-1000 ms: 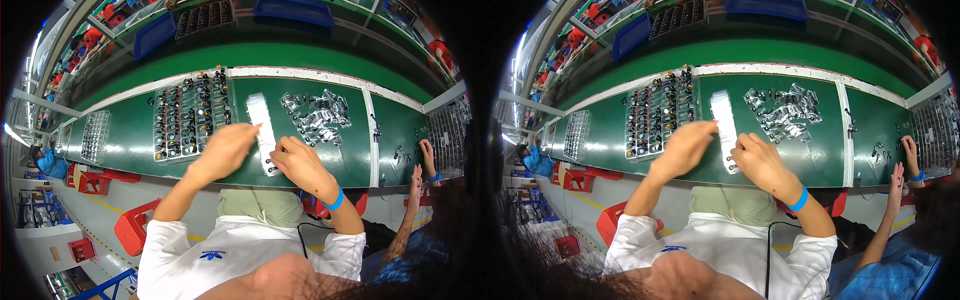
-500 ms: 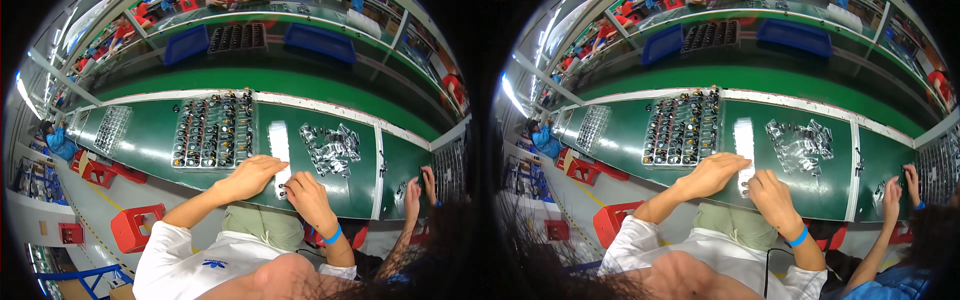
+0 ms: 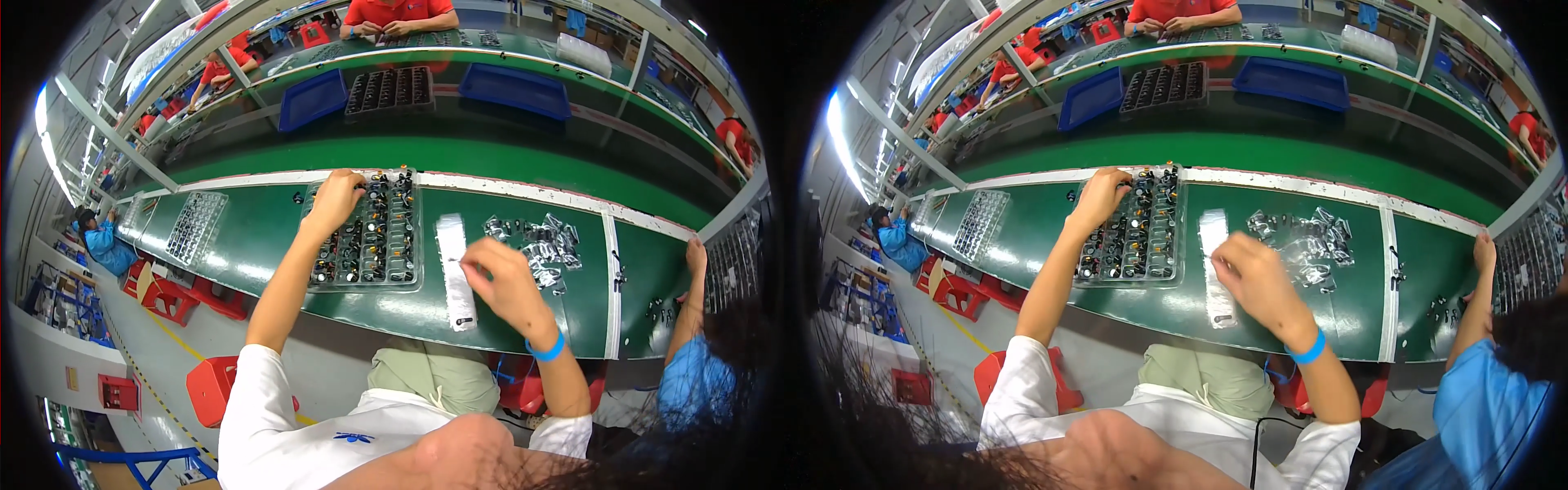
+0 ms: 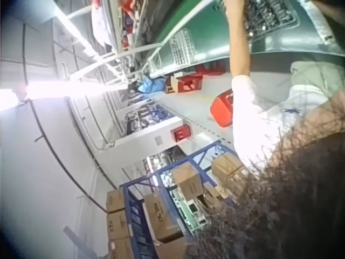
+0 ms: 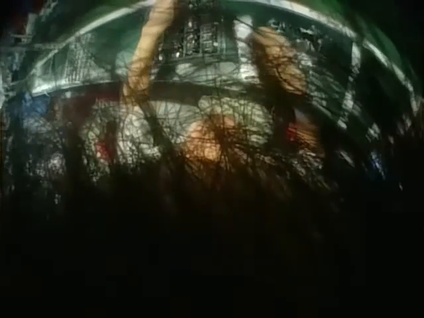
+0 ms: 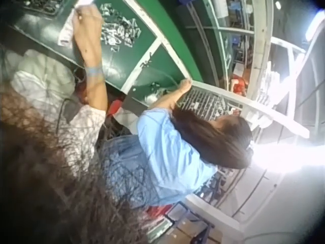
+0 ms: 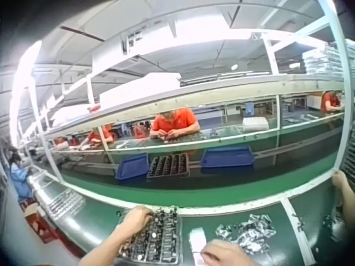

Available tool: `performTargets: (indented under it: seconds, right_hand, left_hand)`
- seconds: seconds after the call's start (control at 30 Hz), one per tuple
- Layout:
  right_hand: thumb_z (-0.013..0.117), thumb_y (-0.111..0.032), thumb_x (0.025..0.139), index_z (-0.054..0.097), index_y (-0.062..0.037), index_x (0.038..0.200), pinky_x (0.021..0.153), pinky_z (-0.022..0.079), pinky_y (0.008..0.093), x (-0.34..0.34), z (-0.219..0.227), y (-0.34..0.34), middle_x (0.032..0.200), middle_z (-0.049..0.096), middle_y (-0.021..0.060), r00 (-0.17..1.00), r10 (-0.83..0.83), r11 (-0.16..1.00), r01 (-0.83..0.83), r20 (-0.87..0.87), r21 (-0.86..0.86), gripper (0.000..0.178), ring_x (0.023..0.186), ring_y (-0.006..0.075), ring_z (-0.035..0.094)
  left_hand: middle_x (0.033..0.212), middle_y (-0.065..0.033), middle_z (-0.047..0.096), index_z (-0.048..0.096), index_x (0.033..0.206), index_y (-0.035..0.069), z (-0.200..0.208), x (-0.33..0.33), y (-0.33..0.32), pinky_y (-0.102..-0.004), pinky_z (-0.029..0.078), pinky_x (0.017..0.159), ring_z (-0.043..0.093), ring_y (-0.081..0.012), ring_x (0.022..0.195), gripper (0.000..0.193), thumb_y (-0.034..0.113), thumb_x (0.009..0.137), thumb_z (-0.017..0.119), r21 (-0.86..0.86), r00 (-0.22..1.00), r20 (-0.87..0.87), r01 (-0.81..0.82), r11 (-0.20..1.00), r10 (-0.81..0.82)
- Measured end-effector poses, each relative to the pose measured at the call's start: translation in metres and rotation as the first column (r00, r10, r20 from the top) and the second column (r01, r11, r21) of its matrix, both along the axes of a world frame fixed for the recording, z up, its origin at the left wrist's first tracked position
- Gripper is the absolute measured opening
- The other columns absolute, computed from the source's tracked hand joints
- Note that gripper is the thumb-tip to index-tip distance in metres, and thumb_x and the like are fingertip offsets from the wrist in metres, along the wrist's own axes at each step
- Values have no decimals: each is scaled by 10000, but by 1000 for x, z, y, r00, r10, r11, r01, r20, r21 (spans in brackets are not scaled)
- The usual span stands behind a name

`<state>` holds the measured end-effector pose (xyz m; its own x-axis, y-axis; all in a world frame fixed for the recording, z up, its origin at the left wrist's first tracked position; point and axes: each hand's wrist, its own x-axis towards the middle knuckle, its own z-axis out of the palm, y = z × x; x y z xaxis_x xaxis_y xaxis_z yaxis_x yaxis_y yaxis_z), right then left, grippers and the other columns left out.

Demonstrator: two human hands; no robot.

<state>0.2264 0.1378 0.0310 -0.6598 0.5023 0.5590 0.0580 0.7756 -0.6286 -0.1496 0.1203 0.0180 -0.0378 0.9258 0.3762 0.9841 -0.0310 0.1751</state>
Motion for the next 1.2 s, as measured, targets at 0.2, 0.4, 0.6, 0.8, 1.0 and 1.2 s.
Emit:
performTargets:
  seconds: [0.2, 0.4, 0.6, 0.8, 1.0, 1.2]
  right_hand:
    - [727, 24, 889, 707, 40, 970, 723, 574, 298, -26, 14, 42, 927, 707, 108, 992, 48, 986, -65, -113, -151, 84, 806, 195, 705]
    - [730, 3, 915, 737, 40, 1052, 771, 590, 278, -24, -25, 53, 953, 725, 98, 981, -86, 955, 32, -173, -294, 142, 844, 175, 715]
    - [731, 10, 916, 744, 45, 1048, 762, 588, 273, -22, -16, 43, 975, 734, 103, 959, -166, 951, 94, -229, -295, 137, 851, 158, 716]
    - [733, 22, 906, 757, 31, 1057, 774, 583, 286, -24, -14, 30, 1044, 759, 133, 957, -124, 967, 58, -263, -247, 153, 942, 205, 737]
    - [766, -6, 880, 773, 6, 1060, 784, 603, 323, -30, -21, 24, 1045, 768, 151, 966, -67, 984, 23, -250, -174, 180, 917, 259, 753]
    - [751, 21, 884, 779, 15, 1059, 781, 610, 314, -30, -19, 21, 1049, 777, 148, 984, -56, 976, 19, -168, -216, 177, 913, 237, 760]
  left_hand:
    - [1033, -166, 674, 737, 1022, 21, -16, -13, 19, -475, 531, 909, 642, -386, 1061, 173, 62, 855, 753, -65, 997, -72, -4, 998, 0]
    - [1026, -179, 662, 718, 1024, 13, -11, -13, 13, -486, 534, 896, 632, -387, 1070, 158, 83, 884, 730, -50, 992, -121, -32, 998, 26]
    - [1003, -145, 759, 708, 1110, -7, 35, 65, -13, -314, 551, 769, 714, -190, 852, 168, 54, 954, 717, 235, 913, 386, 44, 971, -134]
    - [1009, -125, 754, 745, 1080, -11, 3, 139, -31, -324, 574, 773, 717, -230, 876, 220, 22, 867, 794, 362, 796, 459, 238, 901, -394]
    - [1007, -135, 748, 751, 1066, -14, -12, 143, -35, -332, 581, 765, 711, -247, 877, 273, -9, 808, 837, 392, 798, 436, 248, 886, -417]
    - [1006, -114, 737, 744, 1057, 1, -11, 143, -37, -360, 546, 774, 687, -271, 885, 294, 32, 788, 857, 444, 795, 390, 281, 851, -465]
